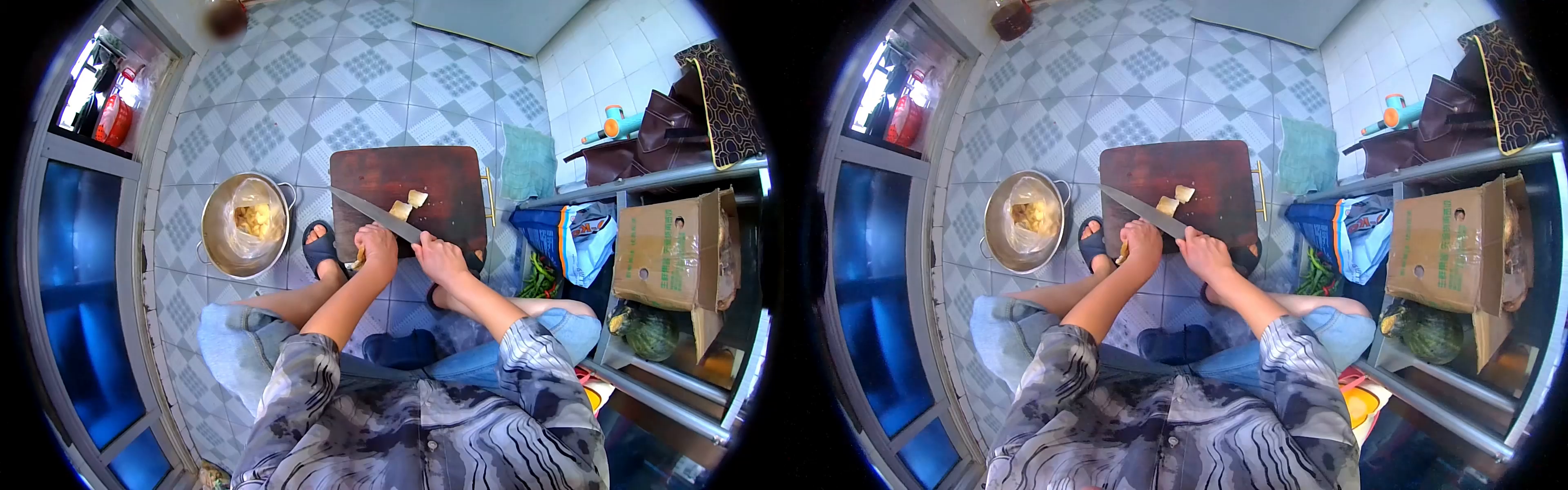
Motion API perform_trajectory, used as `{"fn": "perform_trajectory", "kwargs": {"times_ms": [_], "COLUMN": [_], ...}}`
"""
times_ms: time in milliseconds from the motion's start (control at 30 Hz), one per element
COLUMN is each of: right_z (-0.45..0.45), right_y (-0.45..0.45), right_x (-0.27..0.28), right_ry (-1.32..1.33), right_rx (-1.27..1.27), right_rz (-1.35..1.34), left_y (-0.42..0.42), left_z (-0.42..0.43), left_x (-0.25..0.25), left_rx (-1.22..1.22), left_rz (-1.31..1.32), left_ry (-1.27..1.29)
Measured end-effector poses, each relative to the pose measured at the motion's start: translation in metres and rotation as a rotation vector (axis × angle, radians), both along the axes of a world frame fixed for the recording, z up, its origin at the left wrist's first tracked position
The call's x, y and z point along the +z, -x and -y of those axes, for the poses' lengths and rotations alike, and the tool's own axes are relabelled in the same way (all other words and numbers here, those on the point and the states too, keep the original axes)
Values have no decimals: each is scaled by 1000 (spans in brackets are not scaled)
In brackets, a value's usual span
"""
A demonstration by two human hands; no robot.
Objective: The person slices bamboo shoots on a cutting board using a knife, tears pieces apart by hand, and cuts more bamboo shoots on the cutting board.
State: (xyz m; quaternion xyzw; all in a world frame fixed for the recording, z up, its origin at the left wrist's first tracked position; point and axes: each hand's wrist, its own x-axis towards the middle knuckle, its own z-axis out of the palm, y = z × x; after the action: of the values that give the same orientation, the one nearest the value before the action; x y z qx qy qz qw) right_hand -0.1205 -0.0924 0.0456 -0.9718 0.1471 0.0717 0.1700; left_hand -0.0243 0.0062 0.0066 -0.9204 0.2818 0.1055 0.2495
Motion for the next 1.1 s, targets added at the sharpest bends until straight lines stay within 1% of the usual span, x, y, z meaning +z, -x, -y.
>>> {"fn": "perform_trajectory", "kwargs": {"times_ms": [33,100,133,200,333,367,433,467,600,667,700,767,800,867,900,967,1000,1067,1100], "right_z": [0,0,0,0,9,11,10,10,10,12,12,9,6,4,3,0,1,8,9], "right_y": [-2,-4,-6,-8,-9,-9,-6,-3,20,22,21,14,4,-20,-26,-33,-31,-16,-4], "right_x": [1,8,11,8,13,15,17,15,6,1,0,-4,-6,-16,-14,-9,-10,-13,-16], "right_ry": [-10,-47,-86,-100,-115,-110,-65,-68,3,29,49,63,47,36,29,42,40,61,55], "right_rx": [-6,-42,-77,-98,-118,-119,-98,-97,-83,-78,-54,-25,-16,44,40,71,70,44,32], "right_rz": [-10,-57,-101,-97,-119,-120,-101,-102,-121,-126,-118,-116,-72,48,52,15,19,13,10], "left_y": [1,4,4,3,-2,-5,-7,-7,-2,3,5,10,12,11,9,3,0,-4,-5], "left_z": [1,2,4,8,13,13,9,7,11,13,13,9,10,14,10,1,-2,-3,-8], "left_x": [1,6,14,27,3,-2,-8,-12,-5,3,-7,-38,-36,-26,-23,-18,-21,-28,-27], "left_rx": [-1,82,83,177,173,173,100,88,107,109,114,12,17,-23,-26,-78,-80,-34,-44], "left_rz": [-3,26,24,-108,-101,-103,-94,-74,-124,-177,-182,7,2,-1,3,-109,-105,-224,-228], "left_ry": [1,177,178,477,535,539,429,435,368,253,251,255,249,90,83,186,184,291,284]}}
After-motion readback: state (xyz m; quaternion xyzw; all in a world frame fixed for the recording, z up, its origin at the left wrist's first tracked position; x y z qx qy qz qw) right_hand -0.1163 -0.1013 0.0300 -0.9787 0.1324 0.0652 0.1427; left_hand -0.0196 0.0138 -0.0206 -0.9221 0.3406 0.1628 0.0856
